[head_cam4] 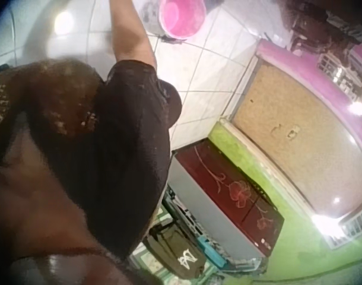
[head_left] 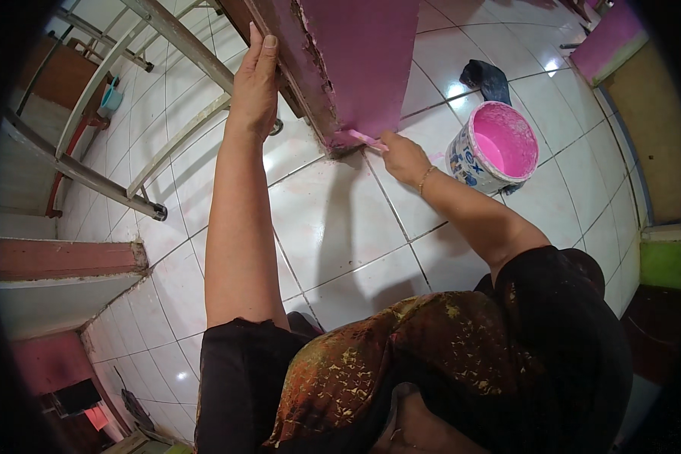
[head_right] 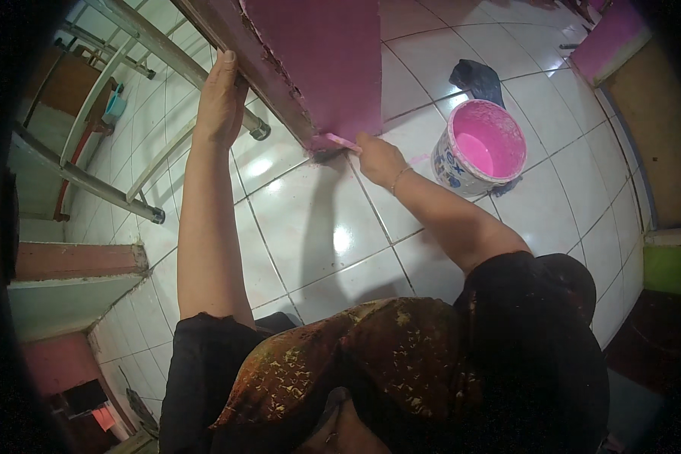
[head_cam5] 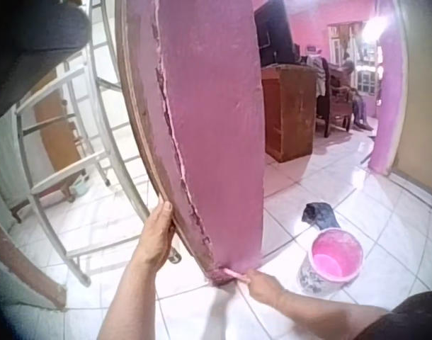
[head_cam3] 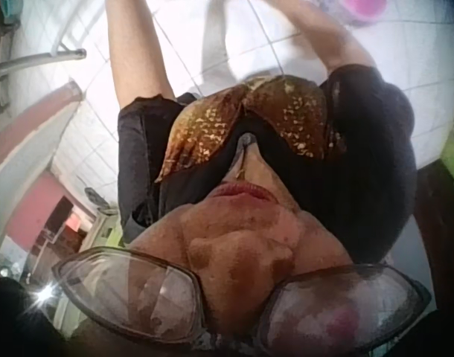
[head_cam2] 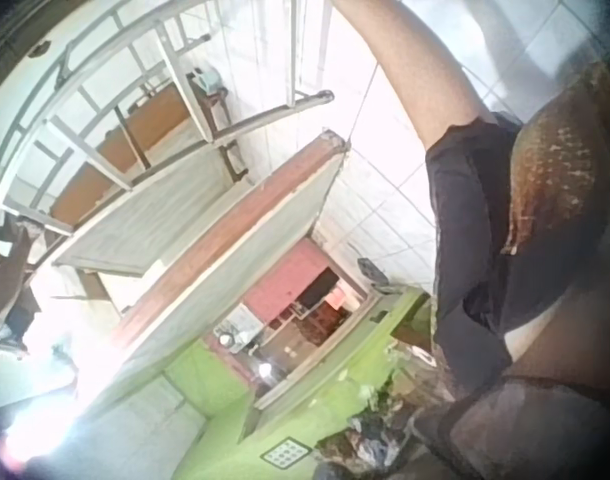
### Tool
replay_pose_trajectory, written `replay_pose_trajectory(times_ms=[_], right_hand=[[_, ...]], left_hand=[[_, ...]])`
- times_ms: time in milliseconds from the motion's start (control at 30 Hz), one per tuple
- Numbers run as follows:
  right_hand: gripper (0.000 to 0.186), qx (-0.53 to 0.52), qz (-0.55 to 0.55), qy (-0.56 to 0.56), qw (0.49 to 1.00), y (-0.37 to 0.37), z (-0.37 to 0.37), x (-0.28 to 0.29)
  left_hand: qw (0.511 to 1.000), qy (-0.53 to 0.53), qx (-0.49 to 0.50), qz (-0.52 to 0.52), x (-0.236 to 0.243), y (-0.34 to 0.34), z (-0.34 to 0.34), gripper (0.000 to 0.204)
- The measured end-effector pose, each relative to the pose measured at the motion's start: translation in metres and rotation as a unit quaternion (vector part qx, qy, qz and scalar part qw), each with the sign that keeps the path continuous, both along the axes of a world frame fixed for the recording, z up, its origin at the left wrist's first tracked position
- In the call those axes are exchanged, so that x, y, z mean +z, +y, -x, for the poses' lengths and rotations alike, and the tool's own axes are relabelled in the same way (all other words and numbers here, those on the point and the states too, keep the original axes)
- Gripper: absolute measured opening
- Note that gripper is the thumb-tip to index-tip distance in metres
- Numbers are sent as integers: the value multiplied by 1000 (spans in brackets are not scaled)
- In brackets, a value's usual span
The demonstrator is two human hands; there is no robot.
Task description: The person paints a wall and doorframe with pink paint using a brush, dipping the brush into a bucket of paint multiple times.
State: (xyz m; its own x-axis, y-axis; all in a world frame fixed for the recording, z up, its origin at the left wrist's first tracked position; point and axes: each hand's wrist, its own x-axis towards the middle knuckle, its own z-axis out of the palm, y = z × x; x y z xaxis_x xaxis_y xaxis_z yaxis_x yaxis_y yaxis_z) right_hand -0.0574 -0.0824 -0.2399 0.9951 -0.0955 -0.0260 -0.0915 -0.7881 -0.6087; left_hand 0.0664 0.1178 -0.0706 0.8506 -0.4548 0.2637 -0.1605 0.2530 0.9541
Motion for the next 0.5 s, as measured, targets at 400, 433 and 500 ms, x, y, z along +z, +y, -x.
replay_pose_trajectory(times_ms=[400,433,500], right_hand=[[19,99,200,52,973,18,-24,33],[18,91,221,37,970,16,-29,46],[17,70,253,12,965,20,-28,84]], left_hand=[[1000,4,10,-1,2,-1,0,71],[1000,-10,18,-3,2,-1,1,69],[1000,-19,19,-1,5,-4,7,68]])
